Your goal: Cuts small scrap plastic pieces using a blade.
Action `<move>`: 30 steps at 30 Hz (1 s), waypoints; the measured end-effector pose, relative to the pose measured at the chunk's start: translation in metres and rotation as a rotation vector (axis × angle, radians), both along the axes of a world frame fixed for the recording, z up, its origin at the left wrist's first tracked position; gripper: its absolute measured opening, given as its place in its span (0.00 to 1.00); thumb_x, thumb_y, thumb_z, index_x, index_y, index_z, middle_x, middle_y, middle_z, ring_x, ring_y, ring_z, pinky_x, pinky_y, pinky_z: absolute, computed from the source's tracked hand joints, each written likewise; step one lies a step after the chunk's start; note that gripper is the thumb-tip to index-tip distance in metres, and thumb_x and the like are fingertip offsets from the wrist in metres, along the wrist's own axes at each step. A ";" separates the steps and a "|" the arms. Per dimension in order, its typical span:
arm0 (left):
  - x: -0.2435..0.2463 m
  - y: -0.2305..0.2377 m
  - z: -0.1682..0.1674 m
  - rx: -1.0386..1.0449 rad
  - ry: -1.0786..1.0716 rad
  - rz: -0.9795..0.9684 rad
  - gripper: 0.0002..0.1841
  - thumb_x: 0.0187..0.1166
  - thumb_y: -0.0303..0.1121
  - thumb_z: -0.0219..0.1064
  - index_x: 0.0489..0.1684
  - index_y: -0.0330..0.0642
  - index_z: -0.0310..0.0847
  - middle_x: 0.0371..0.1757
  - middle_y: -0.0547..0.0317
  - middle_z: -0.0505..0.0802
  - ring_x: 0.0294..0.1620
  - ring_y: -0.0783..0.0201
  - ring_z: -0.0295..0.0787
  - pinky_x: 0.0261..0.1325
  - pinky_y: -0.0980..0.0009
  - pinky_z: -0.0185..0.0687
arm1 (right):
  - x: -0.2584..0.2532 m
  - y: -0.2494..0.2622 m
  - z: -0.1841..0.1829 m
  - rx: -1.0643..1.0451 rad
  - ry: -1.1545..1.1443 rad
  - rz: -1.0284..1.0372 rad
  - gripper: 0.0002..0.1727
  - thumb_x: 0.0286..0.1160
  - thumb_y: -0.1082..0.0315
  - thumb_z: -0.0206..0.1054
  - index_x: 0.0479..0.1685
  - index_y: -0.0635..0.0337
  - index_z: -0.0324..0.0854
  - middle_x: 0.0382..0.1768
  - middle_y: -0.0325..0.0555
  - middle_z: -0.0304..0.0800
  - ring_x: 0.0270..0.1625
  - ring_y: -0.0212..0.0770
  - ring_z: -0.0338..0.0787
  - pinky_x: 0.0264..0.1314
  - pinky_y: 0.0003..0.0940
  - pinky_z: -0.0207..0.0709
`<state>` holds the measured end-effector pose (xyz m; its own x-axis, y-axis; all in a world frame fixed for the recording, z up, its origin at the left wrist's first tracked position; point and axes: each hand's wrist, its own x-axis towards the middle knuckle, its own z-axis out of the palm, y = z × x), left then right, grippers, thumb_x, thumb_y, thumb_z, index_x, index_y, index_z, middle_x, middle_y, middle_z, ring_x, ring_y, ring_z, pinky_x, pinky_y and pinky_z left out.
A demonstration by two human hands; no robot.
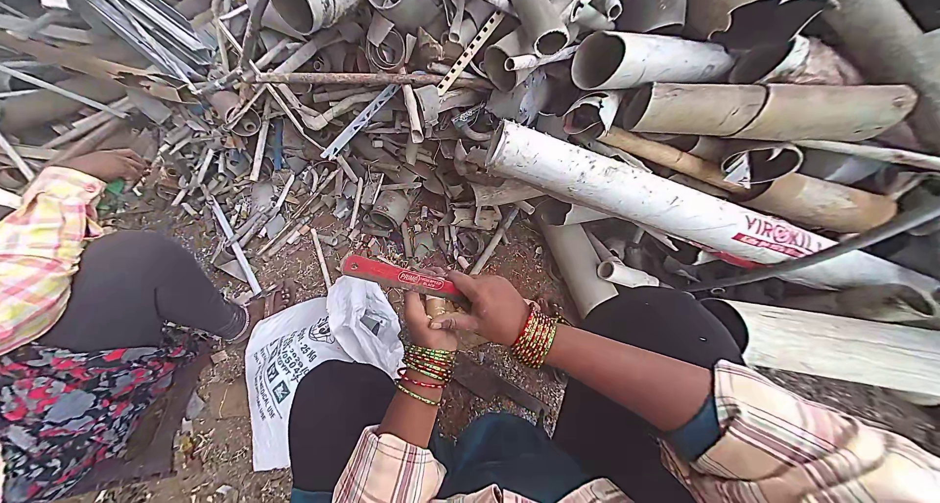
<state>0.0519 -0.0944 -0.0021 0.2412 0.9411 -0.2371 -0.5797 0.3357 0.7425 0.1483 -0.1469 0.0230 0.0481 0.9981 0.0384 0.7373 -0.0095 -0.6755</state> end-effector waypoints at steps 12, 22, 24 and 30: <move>-0.001 0.012 -0.004 -0.026 -0.133 -0.092 0.37 0.94 0.50 0.21 0.25 0.48 0.78 0.23 0.68 0.90 0.28 0.75 0.89 0.36 0.78 0.86 | -0.012 0.003 -0.013 0.146 -0.065 -0.021 0.35 0.83 0.40 0.57 0.41 0.73 0.82 0.27 0.63 0.86 0.33 0.65 0.91 0.33 0.60 0.78; -0.008 0.008 0.001 0.007 -0.033 0.048 0.30 0.94 0.44 0.24 0.31 0.48 0.74 0.22 0.69 0.87 0.27 0.76 0.88 0.34 0.78 0.86 | -0.021 0.006 -0.016 0.205 -0.035 -0.073 0.41 0.76 0.33 0.59 0.45 0.72 0.83 0.28 0.61 0.88 0.35 0.63 0.92 0.34 0.59 0.79; -0.012 0.009 -0.002 0.013 -0.050 0.017 0.34 0.94 0.48 0.20 0.30 0.48 0.75 0.24 0.70 0.88 0.28 0.76 0.88 0.35 0.78 0.85 | -0.025 0.006 -0.018 0.215 -0.050 -0.061 0.40 0.79 0.34 0.56 0.44 0.72 0.83 0.27 0.61 0.87 0.33 0.63 0.91 0.33 0.59 0.78; -0.013 0.011 0.009 0.025 -0.035 0.046 0.34 0.94 0.49 0.20 0.29 0.50 0.75 0.23 0.69 0.87 0.28 0.75 0.88 0.36 0.76 0.85 | -0.026 0.013 -0.022 0.379 -0.051 -0.043 0.38 0.86 0.39 0.47 0.37 0.70 0.83 0.21 0.55 0.84 0.27 0.57 0.89 0.26 0.53 0.77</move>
<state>0.0393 -0.0832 0.0066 0.2057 0.9568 -0.2053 -0.6200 0.2898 0.7291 0.1226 -0.1340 0.0009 0.0782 0.9098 0.4076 0.7742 0.2022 -0.5997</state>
